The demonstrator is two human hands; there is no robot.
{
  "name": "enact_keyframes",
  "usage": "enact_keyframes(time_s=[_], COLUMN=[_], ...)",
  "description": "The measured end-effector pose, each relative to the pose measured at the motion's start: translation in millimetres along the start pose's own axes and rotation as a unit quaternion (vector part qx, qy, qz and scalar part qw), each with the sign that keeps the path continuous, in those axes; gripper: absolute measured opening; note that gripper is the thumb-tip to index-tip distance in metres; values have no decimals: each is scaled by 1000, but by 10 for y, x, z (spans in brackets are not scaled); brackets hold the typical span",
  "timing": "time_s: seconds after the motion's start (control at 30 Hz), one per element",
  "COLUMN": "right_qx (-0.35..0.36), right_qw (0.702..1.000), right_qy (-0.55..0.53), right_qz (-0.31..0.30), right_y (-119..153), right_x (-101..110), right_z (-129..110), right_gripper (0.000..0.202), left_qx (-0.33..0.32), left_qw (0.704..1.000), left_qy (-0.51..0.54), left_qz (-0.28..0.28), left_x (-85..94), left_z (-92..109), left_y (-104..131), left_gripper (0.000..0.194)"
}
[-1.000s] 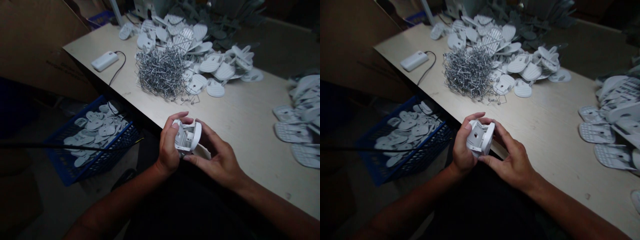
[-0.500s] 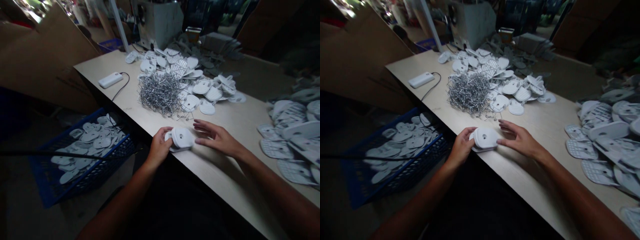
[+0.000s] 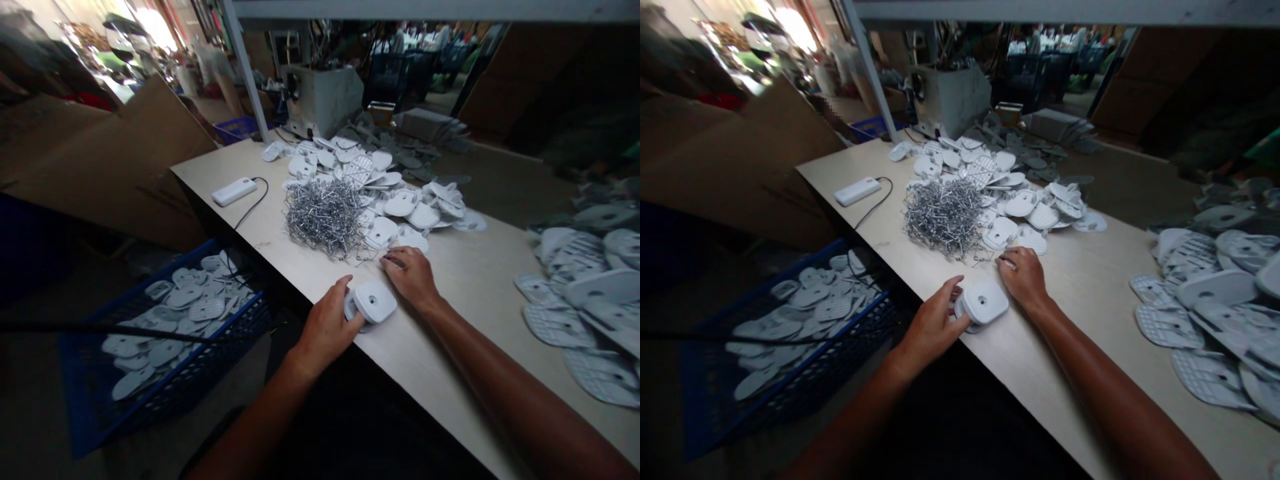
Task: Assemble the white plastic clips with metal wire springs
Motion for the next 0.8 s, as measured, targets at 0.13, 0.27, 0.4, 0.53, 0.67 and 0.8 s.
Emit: enact_keyframes(time_s=[0.13, 0.27, 0.4, 0.53, 0.67, 0.8], right_qx=[-16, -191, -305, -342, -368, -393], right_qw=[996, 941, 837, 787, 764, 717], right_qy=[-64, -275, -454, -513, -527, -551], right_qz=[67, 45, 33, 17, -54, -168], right_y=[-13, 140, 429, 815, 1221, 1510], right_x=[350, 625, 880, 1183, 1279, 1061], right_z=[85, 236, 390, 368, 55, -300], right_gripper=[22, 25, 16, 9, 17, 21], left_qx=[-24, -44, -66, -66, -33, -61], left_qw=[994, 988, 991, 995, 987, 960], left_qy=[-81, -92, -31, 62, 153, 239], left_qz=[-75, -118, -109, -44, -26, -131], left_x=[-9, -190, -410, -412, -332, -428], left_z=[127, 265, 321, 279, 305, 444], left_y=[-48, -166, -305, -200, 136, 394], left_gripper=[74, 77, 76, 67, 36, 24])
Point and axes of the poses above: each hand's wrist, its own y-axis away from the middle knuckle, its own x-axis out of the back of the hand, z = x × y, the point moved 3 cm from there along -y, towards the middle knuckle, and after that the axes turned 9 degrees about -x, right-handed, at the moved point
